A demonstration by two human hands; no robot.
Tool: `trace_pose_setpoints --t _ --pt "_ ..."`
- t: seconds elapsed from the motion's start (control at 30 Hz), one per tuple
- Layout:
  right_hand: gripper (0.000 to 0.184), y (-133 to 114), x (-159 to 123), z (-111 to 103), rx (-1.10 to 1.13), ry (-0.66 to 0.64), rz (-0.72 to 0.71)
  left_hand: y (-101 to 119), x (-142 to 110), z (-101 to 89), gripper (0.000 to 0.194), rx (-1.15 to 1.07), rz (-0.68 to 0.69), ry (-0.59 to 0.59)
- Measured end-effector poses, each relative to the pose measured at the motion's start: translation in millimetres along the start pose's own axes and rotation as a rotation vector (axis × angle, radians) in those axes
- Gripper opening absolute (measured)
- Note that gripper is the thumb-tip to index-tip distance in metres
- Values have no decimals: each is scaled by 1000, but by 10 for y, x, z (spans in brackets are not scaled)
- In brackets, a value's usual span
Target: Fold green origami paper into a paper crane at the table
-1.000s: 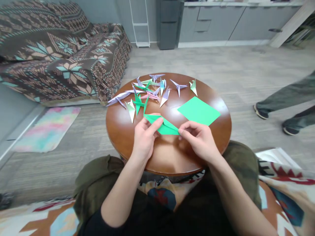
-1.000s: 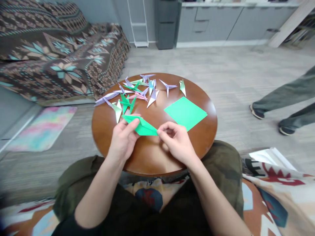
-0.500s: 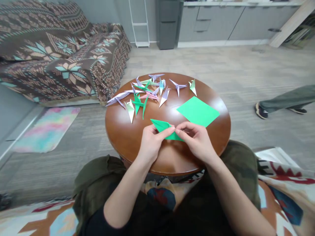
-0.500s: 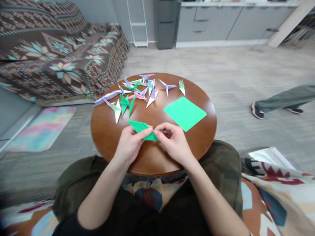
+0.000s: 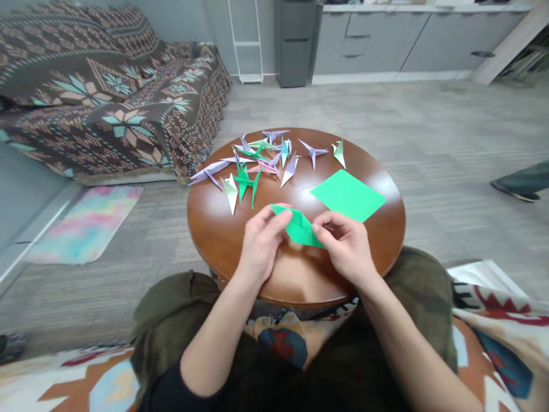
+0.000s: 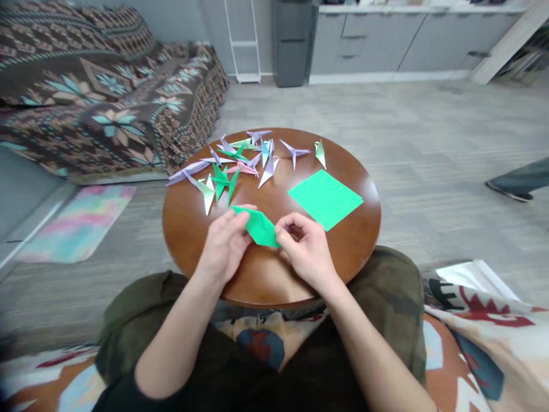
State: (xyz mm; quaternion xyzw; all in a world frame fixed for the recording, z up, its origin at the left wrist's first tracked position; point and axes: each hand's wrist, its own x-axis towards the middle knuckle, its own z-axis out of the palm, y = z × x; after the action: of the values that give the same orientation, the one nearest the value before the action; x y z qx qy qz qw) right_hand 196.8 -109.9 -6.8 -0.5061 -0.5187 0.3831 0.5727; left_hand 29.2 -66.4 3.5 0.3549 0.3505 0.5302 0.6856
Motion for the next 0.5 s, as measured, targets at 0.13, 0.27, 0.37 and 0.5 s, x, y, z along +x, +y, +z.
trace_pose_setpoints --t 0.13,0.27,0.37,0.5 --pt "9 -40 -19 28 -7 -13 -15 -181 -75 93 31 101 12 -49" --pt "9 -35 -40 36 13 -27 -15 -244 -88 106 25 87 30 -4" --pt "7 -20 -50 53 25 -41 -20 -250 -91 103 20 106 32 6" --pt "10 -10 -60 86 3 -46 -48 -240 -100 128 18 126 34 29"
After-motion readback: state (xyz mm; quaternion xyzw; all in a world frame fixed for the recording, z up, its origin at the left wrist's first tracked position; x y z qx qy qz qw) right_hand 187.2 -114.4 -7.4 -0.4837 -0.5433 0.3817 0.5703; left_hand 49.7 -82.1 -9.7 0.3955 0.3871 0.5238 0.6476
